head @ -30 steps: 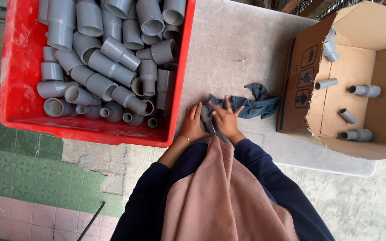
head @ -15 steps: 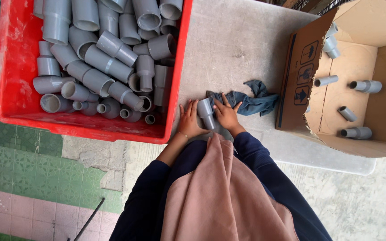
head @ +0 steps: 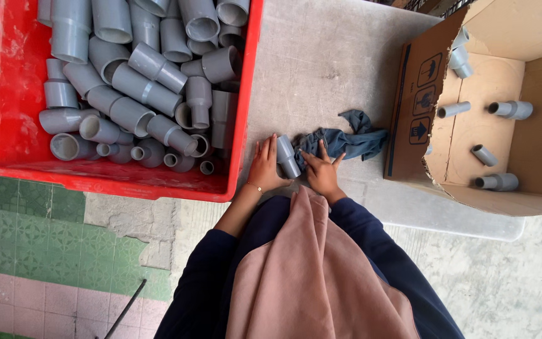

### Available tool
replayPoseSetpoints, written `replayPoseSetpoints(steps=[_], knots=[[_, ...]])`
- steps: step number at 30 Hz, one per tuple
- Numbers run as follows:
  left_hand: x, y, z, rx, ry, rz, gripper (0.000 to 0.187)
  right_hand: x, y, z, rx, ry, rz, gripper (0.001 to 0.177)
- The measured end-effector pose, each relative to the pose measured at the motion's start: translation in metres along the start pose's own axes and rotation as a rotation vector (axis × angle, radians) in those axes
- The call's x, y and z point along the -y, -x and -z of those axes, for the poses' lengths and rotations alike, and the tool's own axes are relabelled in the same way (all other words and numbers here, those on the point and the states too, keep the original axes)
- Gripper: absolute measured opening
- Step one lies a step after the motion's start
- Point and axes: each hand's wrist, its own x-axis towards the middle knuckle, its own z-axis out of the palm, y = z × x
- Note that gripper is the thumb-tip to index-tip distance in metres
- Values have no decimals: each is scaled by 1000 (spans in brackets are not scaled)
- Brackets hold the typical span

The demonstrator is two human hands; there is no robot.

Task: The person picks up gray plastic pipe fittings from a red crate and wipes them with a dark cloth. The person then places the cleaned fittings into a cardboard box. This process is repeated for several fittings throughout the video.

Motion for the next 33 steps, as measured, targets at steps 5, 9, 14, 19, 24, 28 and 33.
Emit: replayPoseSetpoints(steps=[5,9,14,19,24,28,33], knots=[[3,5,-4,-29,57,1,136,13,14,-6,-89,18,242,42],[18,16,-10,-25,69,102,136,-6,14,-7,-64,91,174,27],[13,14,-6,3,53,100,136,15,11,-12,-155,54,271,34],[9,16,2,12,-3,123,134,-10,16,-19,-54,-36,78,29],[11,18,-6,-22,106,64,137,21,11,2,-102,-75,156,35],[29,23,-20,-63,111,48,137,10,16,-8,-21,-181,57,40],[10,19,8,-140,149,-2,137,13,3,6,-39,-90,31,33]])
